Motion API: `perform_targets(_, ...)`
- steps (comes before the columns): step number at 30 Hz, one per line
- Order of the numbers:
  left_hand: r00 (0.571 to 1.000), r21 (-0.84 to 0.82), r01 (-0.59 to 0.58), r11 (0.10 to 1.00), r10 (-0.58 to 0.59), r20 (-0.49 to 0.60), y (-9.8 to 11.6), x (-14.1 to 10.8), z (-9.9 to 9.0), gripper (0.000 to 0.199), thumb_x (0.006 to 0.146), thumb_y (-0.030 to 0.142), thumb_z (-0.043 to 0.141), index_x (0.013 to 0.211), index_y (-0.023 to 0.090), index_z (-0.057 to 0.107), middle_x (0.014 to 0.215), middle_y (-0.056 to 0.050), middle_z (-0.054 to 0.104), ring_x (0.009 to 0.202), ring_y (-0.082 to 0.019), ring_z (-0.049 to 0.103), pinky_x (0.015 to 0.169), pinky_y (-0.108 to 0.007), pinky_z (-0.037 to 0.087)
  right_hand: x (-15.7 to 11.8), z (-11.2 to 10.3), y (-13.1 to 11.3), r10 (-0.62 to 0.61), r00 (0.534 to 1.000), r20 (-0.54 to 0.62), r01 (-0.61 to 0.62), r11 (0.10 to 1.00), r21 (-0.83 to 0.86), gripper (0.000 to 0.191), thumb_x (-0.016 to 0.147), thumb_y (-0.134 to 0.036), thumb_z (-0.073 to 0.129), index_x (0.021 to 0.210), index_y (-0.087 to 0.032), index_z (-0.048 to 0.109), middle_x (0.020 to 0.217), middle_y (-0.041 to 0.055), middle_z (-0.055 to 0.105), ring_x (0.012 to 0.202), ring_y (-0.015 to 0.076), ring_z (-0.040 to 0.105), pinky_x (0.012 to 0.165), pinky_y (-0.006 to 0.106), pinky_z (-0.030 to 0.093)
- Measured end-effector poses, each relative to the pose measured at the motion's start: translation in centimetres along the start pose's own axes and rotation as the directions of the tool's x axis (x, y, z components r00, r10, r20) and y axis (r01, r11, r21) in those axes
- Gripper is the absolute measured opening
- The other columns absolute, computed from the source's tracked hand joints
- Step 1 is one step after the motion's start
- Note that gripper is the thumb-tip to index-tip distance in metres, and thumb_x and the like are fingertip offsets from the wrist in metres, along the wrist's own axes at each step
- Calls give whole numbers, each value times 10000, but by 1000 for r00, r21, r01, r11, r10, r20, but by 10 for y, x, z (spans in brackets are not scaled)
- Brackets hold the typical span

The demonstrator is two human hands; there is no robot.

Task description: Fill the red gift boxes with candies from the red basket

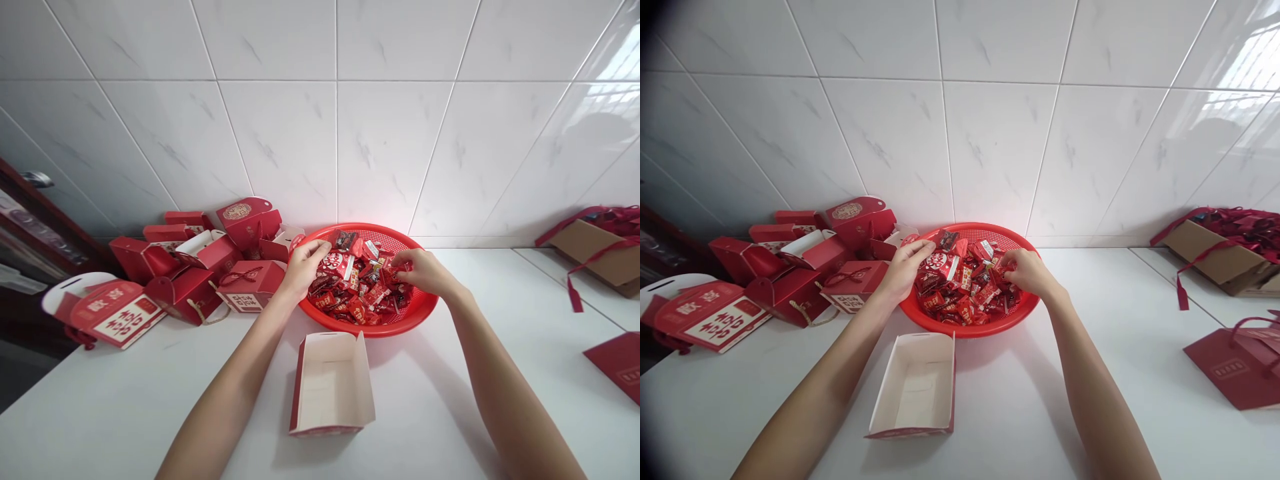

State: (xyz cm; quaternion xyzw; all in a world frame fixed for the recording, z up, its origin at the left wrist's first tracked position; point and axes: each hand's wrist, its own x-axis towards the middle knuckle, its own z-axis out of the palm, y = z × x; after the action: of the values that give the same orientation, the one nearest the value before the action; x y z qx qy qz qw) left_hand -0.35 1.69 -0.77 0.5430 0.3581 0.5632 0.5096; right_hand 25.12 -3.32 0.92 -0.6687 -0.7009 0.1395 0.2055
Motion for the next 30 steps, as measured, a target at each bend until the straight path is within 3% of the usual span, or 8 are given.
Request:
perform_targets(7,1000,-8,13,1000,-13,-7,0,0,1,481,541,601,919,694,183,738,718,11,675,737,-167,567,722,-273,444,2,4,0,4,1000,-14,-6,993,-116,287,855,-30,564,995,-177,767,945,71,770,870,228,693,739,291,481)
perform_targets(12,1000,-10,20,1000,-21,-11,2,0,2,486,523,604,921,677,185,728,707,16,659,728,-162,550,707,-270,435,3,9,-5,-49,998,-34,42,982,-186,335,859,-7,531,1072,-125,762,1120,179,748,1126,329,661,893,378,493)
perform_targets(14,1000,-10,23,1000,-23,-9,2,0,2,487,523,605,919,675,184,727,711,14,660,727,-162,549,706,-271,434,2,13,-12,-104,995,-15,99,979,-180,360,873,-23,543,1131,-148,761,1199,164,741,1193,321,644,947,375,492)
perform_targets(16,1000,-8,24,1000,-24,-6,2,0,2,483,527,602,916,674,184,725,709,13,655,724,-161,543,700,-272,430,-1,20,-22,-175,982,76,184,973,-138,382,869,-32,569,1145,-201,772,1209,101,760,1155,279,673,937,335,504)
perform_targets(18,1000,-7,23,1000,-23,-6,2,0,2,479,533,602,912,670,185,719,696,17,640,713,-157,532,689,-270,422,-5,27,-33,-243,940,239,266,962,-67,434,849,-20,580,1170,-234,778,1196,65,776,1093,254,702,901,309,513)
perform_targets(22,1000,-6,14,1000,-14,0,1,-1,3,479,540,608,902,662,189,705,690,20,626,705,-156,519,676,-272,417,-12,34,-47,-245,831,499,317,946,-64,684,819,22,530,1436,-244,657,1215,105,764,1078,272,705,837,311,504)
perform_targets(26,1000,2,1,1000,-1,11,0,-1,3,466,564,602,892,624,196,672,642,28,582,665,-151,491,636,-273,394,-13,34,-46,-213,802,558,312,946,-88,787,765,10,566,1501,-267,600,1116,94,771,985,263,710,749,291,485)
perform_targets(30,1000,10,-3,1000,3,14,1,-2,3,447,579,591,888,635,198,682,656,22,599,670,-158,508,647,-281,413,-11,36,-42,-307,800,516,349,937,18,713,757,-1,584,1414,-268,667,1152,84,766,983,257,707,744,290,490)
